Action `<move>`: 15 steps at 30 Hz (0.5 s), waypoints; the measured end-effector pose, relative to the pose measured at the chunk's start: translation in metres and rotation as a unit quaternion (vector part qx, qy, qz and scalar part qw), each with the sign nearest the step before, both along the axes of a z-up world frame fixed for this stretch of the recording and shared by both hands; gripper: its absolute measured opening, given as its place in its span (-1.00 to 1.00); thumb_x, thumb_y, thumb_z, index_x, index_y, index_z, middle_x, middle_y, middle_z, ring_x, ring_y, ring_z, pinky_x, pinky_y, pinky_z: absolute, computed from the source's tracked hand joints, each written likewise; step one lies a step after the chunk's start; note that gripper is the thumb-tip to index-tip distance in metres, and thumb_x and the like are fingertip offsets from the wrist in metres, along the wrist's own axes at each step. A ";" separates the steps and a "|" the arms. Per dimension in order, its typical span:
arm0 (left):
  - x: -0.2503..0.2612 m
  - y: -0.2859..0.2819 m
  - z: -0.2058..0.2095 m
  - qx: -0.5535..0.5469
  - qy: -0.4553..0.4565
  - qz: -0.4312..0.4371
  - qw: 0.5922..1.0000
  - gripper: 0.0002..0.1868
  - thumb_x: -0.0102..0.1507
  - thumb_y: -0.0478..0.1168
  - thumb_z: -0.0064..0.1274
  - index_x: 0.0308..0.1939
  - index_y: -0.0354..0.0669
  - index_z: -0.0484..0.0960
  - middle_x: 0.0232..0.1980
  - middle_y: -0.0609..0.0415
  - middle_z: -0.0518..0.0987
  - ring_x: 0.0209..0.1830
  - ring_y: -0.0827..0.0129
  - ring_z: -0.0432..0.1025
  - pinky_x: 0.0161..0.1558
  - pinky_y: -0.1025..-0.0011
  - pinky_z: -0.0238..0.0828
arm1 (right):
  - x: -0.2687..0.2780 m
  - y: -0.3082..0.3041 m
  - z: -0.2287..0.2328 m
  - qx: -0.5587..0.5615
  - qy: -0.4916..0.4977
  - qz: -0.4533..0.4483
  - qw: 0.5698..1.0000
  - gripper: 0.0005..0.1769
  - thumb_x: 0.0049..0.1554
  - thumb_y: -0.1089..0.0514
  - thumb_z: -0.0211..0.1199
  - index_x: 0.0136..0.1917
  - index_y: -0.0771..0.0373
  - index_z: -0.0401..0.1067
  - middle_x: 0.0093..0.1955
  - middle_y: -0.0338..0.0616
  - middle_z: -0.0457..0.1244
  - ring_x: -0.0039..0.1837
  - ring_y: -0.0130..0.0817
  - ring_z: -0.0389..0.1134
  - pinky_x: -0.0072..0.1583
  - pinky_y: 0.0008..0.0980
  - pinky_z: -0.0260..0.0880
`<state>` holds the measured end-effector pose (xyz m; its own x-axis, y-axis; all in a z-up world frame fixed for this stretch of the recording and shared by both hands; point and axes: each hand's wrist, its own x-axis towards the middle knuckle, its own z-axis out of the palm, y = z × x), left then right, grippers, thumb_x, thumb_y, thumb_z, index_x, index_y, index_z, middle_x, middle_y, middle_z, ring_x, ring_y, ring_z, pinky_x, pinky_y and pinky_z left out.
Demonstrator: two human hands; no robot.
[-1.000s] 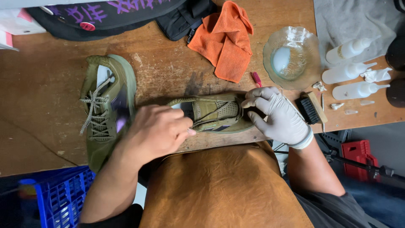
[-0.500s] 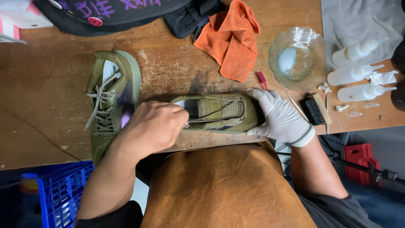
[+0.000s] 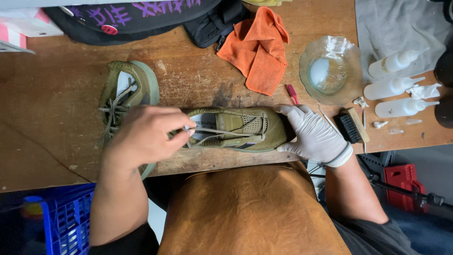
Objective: The person laces a pair of olive green sneakers on a wooden workbench. They thread the laces through the eyelets, pull them tight, and tie a knot.
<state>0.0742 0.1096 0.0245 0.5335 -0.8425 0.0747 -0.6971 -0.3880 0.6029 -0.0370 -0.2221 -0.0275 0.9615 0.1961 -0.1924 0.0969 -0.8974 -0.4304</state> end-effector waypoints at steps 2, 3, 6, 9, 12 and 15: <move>0.002 0.010 0.011 -0.169 0.033 0.020 0.985 -0.83 0.12 -0.42 0.03 -0.22 -0.29 0.64 -0.37 -0.12 0.62 -0.46 0.12 0.51 -0.36 0.29 0.50 | -0.002 -0.004 -0.008 -0.002 -0.049 0.054 0.997 0.06 -0.32 -0.04 0.55 0.36 0.19 0.11 0.25 0.19 0.15 0.28 0.25 0.22 0.23 0.11 0.29; 0.004 0.020 0.012 -0.169 0.031 0.023 0.985 -0.83 0.12 -0.42 0.03 -0.22 -0.29 0.64 -0.37 -0.12 0.62 -0.46 0.12 0.51 -0.36 0.29 0.50 | -0.002 -0.007 -0.015 -0.002 -0.051 0.057 0.997 0.06 -0.32 -0.04 0.55 0.36 0.19 0.11 0.25 0.19 0.15 0.28 0.25 0.22 0.23 0.11 0.29; 0.026 0.067 -0.007 -0.288 -0.152 0.262 0.909 -0.91 0.41 -0.47 -0.01 -0.21 -0.36 0.46 -0.04 -0.27 0.58 0.00 -0.01 0.50 0.12 0.16 0.37 | -0.003 -0.012 -0.028 -0.075 -0.135 0.141 0.978 0.31 -0.29 -0.49 0.36 0.49 0.26 -0.02 0.43 0.14 0.06 0.29 0.11 0.18 0.25 -0.04 0.21; 0.082 0.155 -0.061 -0.571 0.146 0.343 0.732 -0.49 0.48 -0.16 -0.08 -0.47 0.05 0.00 -0.52 0.29 -0.16 -0.55 0.59 -0.26 -0.44 0.53 -0.32 | -0.003 -0.015 -0.028 -0.024 -0.069 0.091 0.993 0.30 -0.34 -0.25 0.54 0.47 0.30 0.00 0.34 0.19 0.13 0.22 0.15 0.22 0.21 -0.04 0.23; 0.141 0.334 -0.188 -0.582 0.139 0.360 0.716 -0.65 0.41 -0.31 -0.11 -0.40 0.16 0.17 -0.46 0.38 -0.08 -0.49 0.72 -0.23 -0.38 0.70 -0.32 | -0.005 -0.022 -0.029 0.006 -0.042 0.085 0.995 0.27 -0.26 -0.28 0.47 0.51 0.32 -0.04 0.33 0.26 0.13 0.28 0.15 0.20 0.24 -0.04 0.20; 0.188 0.488 -0.287 -0.522 0.802 -0.012 0.290 -0.56 0.53 -0.17 0.04 -0.41 0.21 0.24 -0.46 0.42 0.21 -0.50 0.62 0.18 -0.47 0.54 0.14 | -0.004 -0.025 -0.026 0.030 -0.037 0.069 0.996 0.11 -0.18 -0.31 0.37 0.47 0.19 0.04 0.41 0.08 0.13 0.25 0.08 0.29 0.16 -0.09 0.30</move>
<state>0.2624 0.5973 -0.2629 0.5814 -0.8130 -0.0320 0.8108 0.5823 -0.0600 -0.0411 -0.2468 -0.0533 0.9357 0.3367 -0.1057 0.2516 -0.8465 -0.4692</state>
